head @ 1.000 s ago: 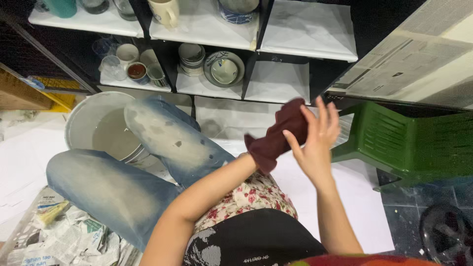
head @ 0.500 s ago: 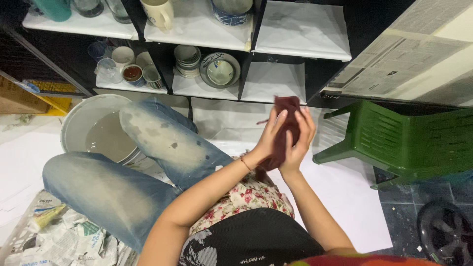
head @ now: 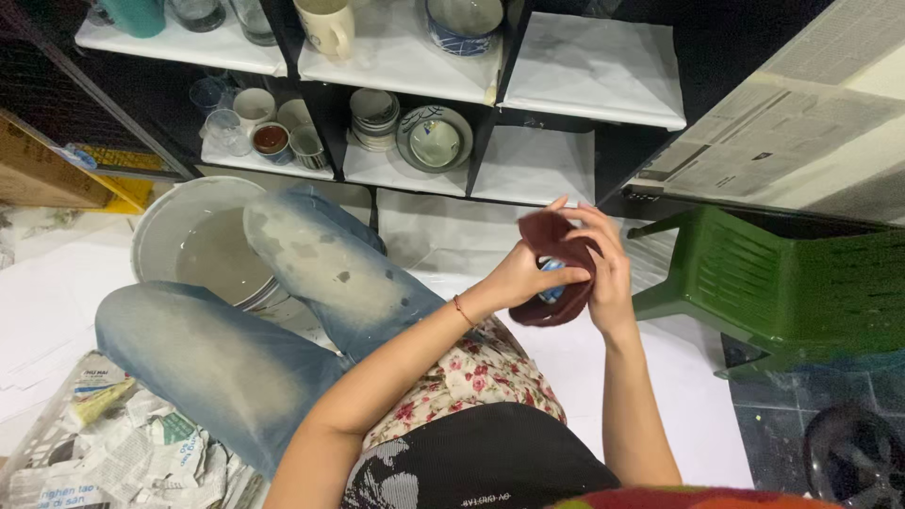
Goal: The person washes ceramic cups and bowls in a bucket of water, then dries them with a cloth and places them on a nearby shelf. The person handles each item one at a time, rinsing and wiping them before stacking them.
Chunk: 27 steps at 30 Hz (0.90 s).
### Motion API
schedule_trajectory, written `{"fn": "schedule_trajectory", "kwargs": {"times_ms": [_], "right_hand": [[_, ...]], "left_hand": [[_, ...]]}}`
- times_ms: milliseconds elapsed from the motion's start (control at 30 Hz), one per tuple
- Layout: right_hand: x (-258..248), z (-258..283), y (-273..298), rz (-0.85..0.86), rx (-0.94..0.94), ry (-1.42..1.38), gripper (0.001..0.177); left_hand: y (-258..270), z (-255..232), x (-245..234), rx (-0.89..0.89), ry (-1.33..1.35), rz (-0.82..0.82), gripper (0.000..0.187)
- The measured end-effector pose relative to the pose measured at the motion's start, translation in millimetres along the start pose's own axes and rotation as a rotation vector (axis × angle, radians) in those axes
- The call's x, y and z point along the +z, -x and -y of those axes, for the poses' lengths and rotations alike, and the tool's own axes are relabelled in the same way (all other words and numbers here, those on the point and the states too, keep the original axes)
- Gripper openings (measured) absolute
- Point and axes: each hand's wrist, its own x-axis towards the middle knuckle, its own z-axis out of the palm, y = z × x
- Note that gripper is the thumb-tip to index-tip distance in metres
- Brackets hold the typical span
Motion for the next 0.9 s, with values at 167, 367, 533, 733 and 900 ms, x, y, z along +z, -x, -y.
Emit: {"fn": "schedule_trajectory", "kwargs": {"times_ms": [167, 367, 533, 733, 900], "right_hand": [[1, -18, 11, -0.047, 0.141, -0.115, 0.022], [12, -20, 18, -0.295, 0.001, 0.130, 0.045], [0, -9, 3, -0.322, 0.136, 0.143, 0.052], [-41, 35, -40, -0.441, 0.396, -0.471, 0.059], [-45, 55, -32, -0.552, 0.118, -0.802, 0.051]], "left_hand": [[1, 30, 7, -0.272, 0.432, 0.034, 0.103], [20, 89, 15, -0.430, 0.592, -0.019, 0.067], [26, 89, 10, -0.530, 0.687, -0.011, 0.071], [20, 46, -7, -0.047, 0.263, 0.090, 0.095], [25, 51, -13, -0.232, 0.799, 0.230, 0.074]]}}
